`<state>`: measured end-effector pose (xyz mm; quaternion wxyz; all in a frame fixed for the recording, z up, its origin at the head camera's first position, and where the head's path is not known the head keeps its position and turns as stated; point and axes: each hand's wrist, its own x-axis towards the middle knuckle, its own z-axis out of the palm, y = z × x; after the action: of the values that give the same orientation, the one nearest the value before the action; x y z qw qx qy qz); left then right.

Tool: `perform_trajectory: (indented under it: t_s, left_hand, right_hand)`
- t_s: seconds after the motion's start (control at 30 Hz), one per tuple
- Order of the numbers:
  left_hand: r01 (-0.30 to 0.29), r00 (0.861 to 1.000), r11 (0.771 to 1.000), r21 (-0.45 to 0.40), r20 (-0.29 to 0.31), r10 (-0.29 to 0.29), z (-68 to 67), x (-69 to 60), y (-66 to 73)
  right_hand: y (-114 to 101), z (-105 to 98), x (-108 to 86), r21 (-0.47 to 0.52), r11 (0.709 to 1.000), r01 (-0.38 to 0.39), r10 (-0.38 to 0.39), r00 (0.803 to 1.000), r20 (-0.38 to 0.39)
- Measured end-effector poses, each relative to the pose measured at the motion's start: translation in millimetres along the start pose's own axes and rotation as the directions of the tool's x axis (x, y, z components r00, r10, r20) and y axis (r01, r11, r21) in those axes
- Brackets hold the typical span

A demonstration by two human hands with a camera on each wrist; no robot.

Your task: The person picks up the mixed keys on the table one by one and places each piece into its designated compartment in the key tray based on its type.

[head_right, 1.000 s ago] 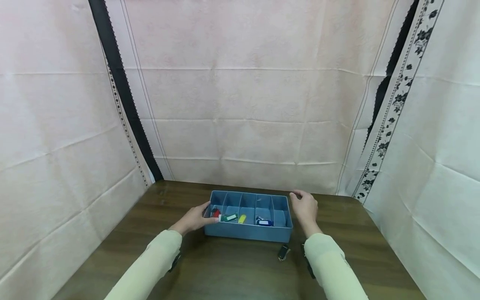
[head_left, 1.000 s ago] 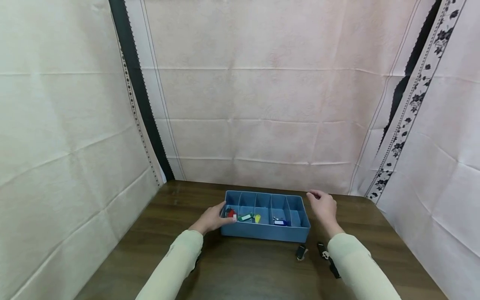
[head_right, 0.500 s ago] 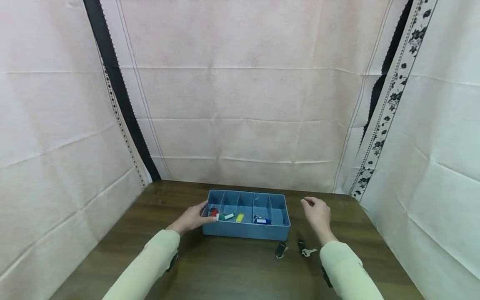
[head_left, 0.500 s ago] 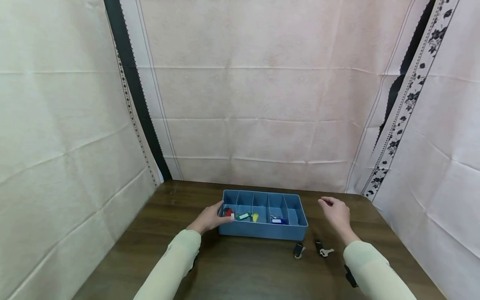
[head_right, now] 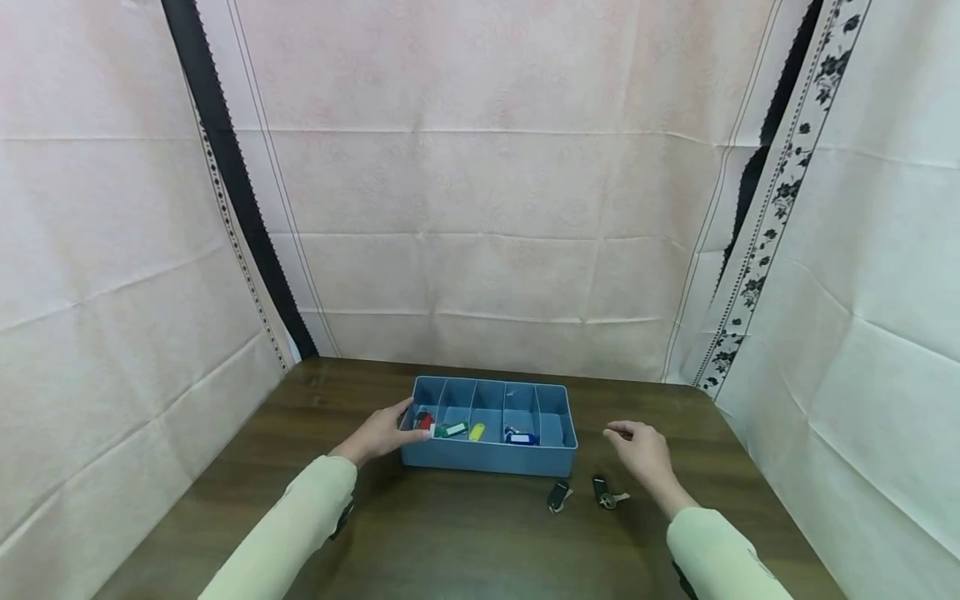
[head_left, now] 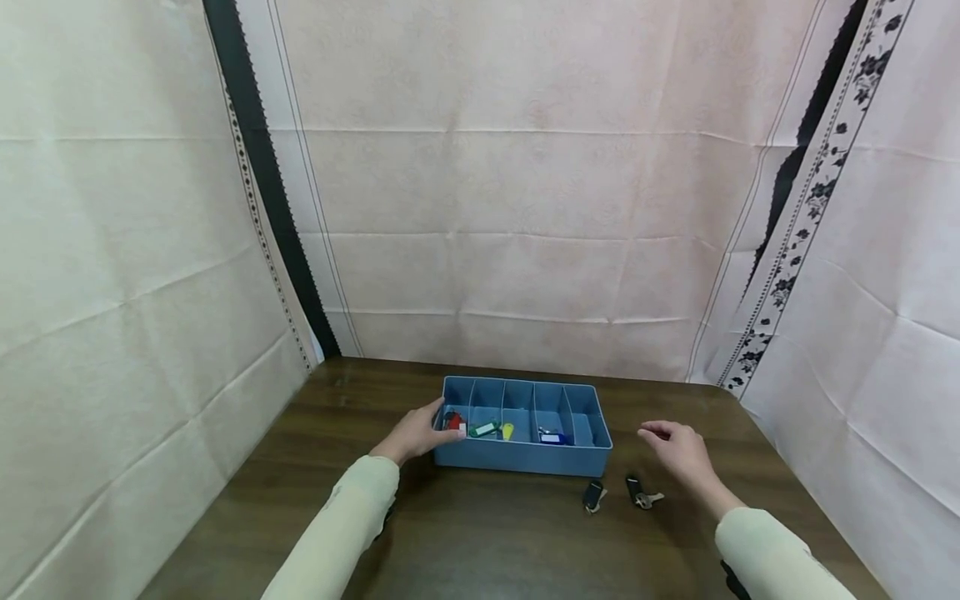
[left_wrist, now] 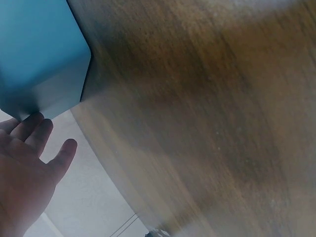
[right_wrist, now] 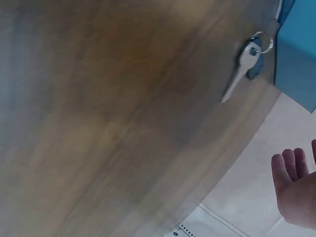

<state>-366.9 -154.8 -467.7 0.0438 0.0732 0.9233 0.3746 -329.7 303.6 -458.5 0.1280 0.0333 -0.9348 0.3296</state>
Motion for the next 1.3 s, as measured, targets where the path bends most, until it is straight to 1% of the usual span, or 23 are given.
perform_trajectory:
  t_s: [0.33,0.47,0.53,0.63,0.7,0.83,0.97,1.0,1.07,1.2,1.3]
  left_hand:
    - [0.006,1.000,1.000,0.009,-0.004,-0.006,1.4,-0.7,1.8]
    - [0.009,1.000,1.000,0.010,-0.001,-0.009,2.2,-1.7,2.7]
    - [0.009,1.000,1.000,0.013,0.001,-0.009,2.6,-1.4,2.1]
    - [0.011,1.000,1.000,0.011,0.000,-0.011,2.4,-1.5,2.1]
    - [0.008,1.000,1.000,0.014,0.000,-0.008,2.3,-0.8,1.4]
    - [0.005,1.000,1.000,0.013,-0.005,-0.005,1.2,-0.7,1.1]
    - [0.003,1.000,1.000,0.012,-0.004,-0.003,0.9,-0.6,0.1]
    - [0.003,1.000,1.000,0.013,-0.004,-0.003,0.8,-0.6,-0.1]
    - [0.005,1.000,1.000,0.011,-0.002,-0.005,0.7,-0.8,-0.2]
    - [0.012,1.000,1.000,0.003,0.000,-0.012,0.0,-2.0,0.8]
    - [0.015,1.000,1.000,0.000,0.001,-0.015,-0.2,-2.4,1.8]
  right_hand:
    - [26.2,-5.5,-18.5,0.012,0.997,0.074,-0.074,0.994,0.084]
    - [33.4,-5.9,-26.3,0.029,0.997,0.073,-0.076,0.989,0.130]
    - [35.7,-5.1,-30.0,0.056,0.996,0.067,-0.075,0.984,0.160]
    - [37.4,-3.0,-33.8,0.104,0.992,0.076,-0.095,0.975,0.202]
    - [38.0,-1.4,-35.0,0.122,0.987,0.103,-0.129,0.966,0.224]
    - [39.8,1.6,-35.5,0.113,0.980,0.163,-0.187,0.949,0.252]
    - [42.7,4.1,-36.9,0.105,0.978,0.177,-0.200,0.941,0.273]
    - [43.6,4.7,-37.4,0.108,0.975,0.193,-0.216,0.936,0.279]
    - [45.4,6.1,-38.6,0.116,0.971,0.209,-0.234,0.930,0.284]
    - [49.0,9.4,-40.5,0.122,0.950,0.288,-0.312,0.908,0.281]
    - [50.1,11.8,-41.3,0.117,0.942,0.314,-0.335,0.899,0.281]
